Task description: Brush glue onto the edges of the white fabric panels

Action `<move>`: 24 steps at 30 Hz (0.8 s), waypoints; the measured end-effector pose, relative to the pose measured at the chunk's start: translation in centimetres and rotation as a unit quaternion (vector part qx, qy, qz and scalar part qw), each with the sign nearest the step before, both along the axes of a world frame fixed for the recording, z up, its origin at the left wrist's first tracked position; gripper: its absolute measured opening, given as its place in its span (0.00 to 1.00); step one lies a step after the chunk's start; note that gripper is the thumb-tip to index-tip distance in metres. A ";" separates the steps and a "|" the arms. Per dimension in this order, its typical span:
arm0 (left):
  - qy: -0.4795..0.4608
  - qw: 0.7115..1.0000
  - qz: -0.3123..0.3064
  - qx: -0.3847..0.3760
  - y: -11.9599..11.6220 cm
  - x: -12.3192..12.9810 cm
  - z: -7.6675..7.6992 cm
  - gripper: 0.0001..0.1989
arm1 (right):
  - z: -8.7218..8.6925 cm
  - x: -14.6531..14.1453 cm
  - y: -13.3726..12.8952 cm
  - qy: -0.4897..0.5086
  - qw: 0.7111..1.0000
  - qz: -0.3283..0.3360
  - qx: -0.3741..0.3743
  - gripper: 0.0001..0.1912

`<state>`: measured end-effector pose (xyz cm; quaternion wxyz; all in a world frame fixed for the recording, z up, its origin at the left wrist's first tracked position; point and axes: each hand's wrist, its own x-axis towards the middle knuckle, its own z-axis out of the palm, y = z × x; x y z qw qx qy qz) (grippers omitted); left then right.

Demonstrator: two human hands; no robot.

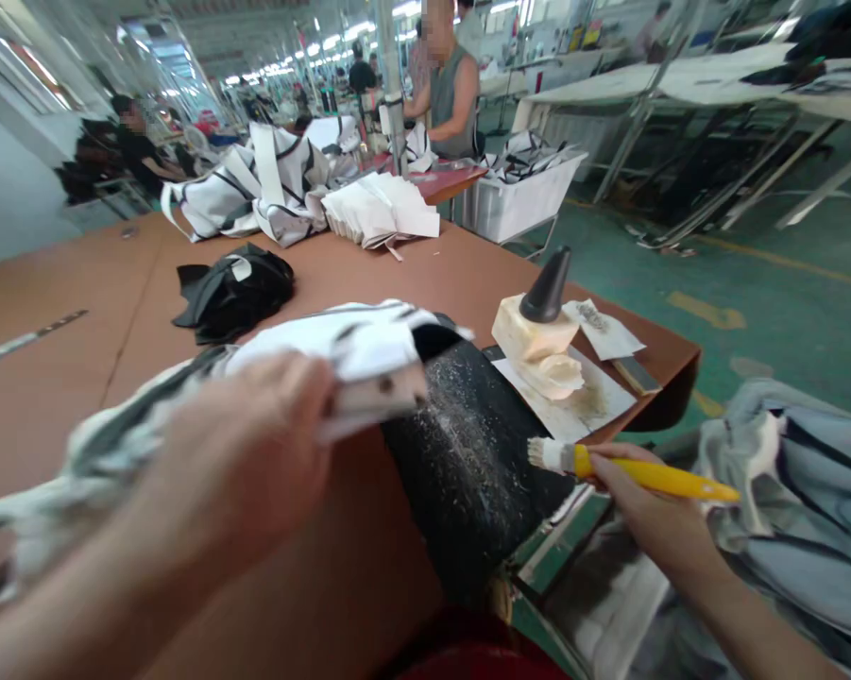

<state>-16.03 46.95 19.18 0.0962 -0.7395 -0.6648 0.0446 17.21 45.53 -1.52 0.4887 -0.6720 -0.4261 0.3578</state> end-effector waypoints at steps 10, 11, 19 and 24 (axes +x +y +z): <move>-0.150 0.913 -0.242 -0.291 0.9 2.0 -15.7 0.17 | 1.8 -2.9 4.7 0.018 0.999 0.009 0.041 0.16; -0.161 0.926 -0.245 -0.237 3.0 1.6 -15.4 0.16 | 2.1 -3.9 5.5 0.021 0.998 0.026 0.044 0.15; -0.124 0.959 -0.220 -0.129 14.1 -0.2 -23.0 0.28 | 1.9 -11.8 13.0 -0.082 0.975 0.208 0.015 0.09; -0.181 0.947 -0.243 -0.111 14.5 -1.4 -24.6 0.29 | -0.3 -15.4 20.4 -0.124 0.968 0.218 0.012 0.07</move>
